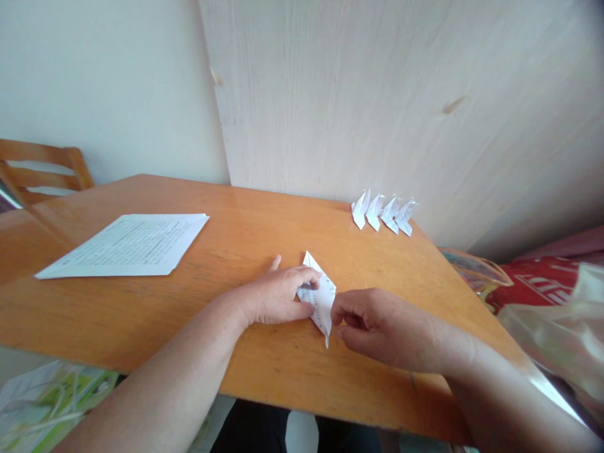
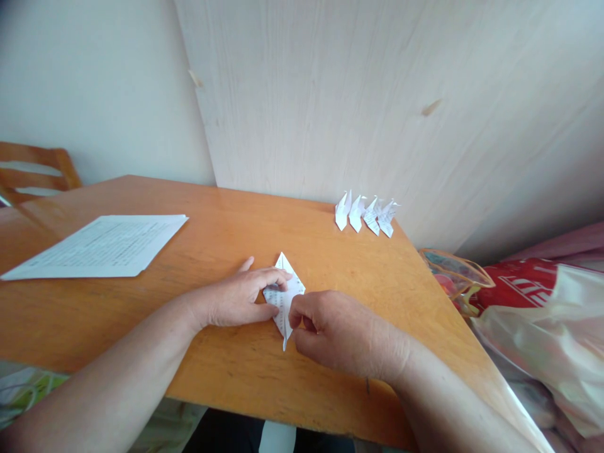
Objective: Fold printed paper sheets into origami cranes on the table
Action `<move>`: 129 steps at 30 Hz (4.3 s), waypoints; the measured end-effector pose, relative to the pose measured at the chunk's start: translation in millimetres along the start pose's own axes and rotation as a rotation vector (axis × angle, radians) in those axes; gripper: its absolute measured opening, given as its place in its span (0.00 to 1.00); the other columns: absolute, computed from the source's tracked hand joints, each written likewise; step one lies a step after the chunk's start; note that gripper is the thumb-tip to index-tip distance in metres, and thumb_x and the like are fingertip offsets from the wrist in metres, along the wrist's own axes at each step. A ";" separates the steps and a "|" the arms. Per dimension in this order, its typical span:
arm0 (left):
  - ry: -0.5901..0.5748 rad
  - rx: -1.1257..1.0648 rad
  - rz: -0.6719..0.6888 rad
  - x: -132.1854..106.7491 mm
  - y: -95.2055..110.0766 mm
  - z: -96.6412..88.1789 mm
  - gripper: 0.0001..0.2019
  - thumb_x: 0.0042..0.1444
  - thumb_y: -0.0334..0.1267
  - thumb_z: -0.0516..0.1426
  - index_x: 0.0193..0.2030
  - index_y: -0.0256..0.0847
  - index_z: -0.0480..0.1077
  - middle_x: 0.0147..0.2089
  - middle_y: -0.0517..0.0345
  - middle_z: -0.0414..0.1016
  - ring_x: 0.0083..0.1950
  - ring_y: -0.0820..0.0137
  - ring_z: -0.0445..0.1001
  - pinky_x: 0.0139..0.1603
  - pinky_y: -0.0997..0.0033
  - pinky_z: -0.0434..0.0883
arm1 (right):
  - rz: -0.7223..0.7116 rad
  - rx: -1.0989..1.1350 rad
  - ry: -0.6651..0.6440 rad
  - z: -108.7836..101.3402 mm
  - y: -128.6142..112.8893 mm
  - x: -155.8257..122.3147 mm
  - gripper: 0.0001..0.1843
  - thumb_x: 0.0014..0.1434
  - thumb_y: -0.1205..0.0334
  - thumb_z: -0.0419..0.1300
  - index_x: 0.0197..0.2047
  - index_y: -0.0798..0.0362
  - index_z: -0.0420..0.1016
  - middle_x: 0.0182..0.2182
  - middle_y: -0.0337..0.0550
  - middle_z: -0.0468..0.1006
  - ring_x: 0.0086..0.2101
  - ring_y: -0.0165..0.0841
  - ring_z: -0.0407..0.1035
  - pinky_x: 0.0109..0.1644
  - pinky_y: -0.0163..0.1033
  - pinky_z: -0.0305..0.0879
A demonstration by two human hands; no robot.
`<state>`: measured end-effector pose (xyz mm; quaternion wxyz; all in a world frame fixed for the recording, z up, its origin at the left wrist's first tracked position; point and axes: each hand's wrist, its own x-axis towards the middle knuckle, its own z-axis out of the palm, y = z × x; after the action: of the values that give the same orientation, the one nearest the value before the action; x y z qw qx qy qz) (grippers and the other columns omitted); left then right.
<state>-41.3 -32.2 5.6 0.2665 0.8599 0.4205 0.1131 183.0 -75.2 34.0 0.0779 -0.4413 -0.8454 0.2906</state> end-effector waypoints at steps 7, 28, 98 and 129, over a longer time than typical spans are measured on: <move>0.007 -0.003 0.019 -0.4 0.4 -0.7 0.13 0.59 0.42 0.57 0.50 0.54 0.69 0.55 0.65 0.76 0.57 0.60 0.72 0.70 0.36 0.34 | 0.241 -0.045 0.121 22.8 -24.5 -12.8 0.07 0.58 0.64 0.56 0.29 0.50 0.71 0.26 0.38 0.76 0.25 0.29 0.64 0.28 0.37 0.51; 0.060 0.025 0.059 4.6 -11.8 9.6 0.13 0.53 0.38 0.58 0.46 0.50 0.68 0.57 0.62 0.74 0.59 0.59 0.70 0.69 0.33 0.30 | 0.537 -0.113 0.367 75.8 -34.0 -9.4 0.06 0.58 0.59 0.59 0.31 0.49 0.66 0.25 0.40 0.75 0.27 0.34 0.68 0.30 0.37 0.48; 0.077 0.014 0.070 4.9 -11.7 11.7 0.29 0.43 0.62 0.66 0.47 0.50 0.66 0.58 0.58 0.74 0.61 0.54 0.69 0.69 0.37 0.41 | 0.378 -0.072 0.427 81.4 -24.6 -23.9 0.09 0.61 0.62 0.55 0.28 0.50 0.68 0.23 0.34 0.73 0.26 0.30 0.67 0.30 0.35 0.53; 0.039 0.110 0.046 3.3 -4.0 8.7 0.30 0.45 0.61 0.64 0.52 0.49 0.66 0.60 0.57 0.71 0.64 0.53 0.66 0.70 0.39 0.43 | 0.257 -0.118 0.471 80.3 -27.8 -24.7 0.04 0.59 0.64 0.57 0.32 0.50 0.66 0.25 0.35 0.71 0.26 0.29 0.65 0.30 0.35 0.54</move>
<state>-38.3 -30.8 -4.0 0.2079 0.8803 0.4114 0.1126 147.2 -141.0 -13.1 0.2089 -0.6042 -0.7566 0.1375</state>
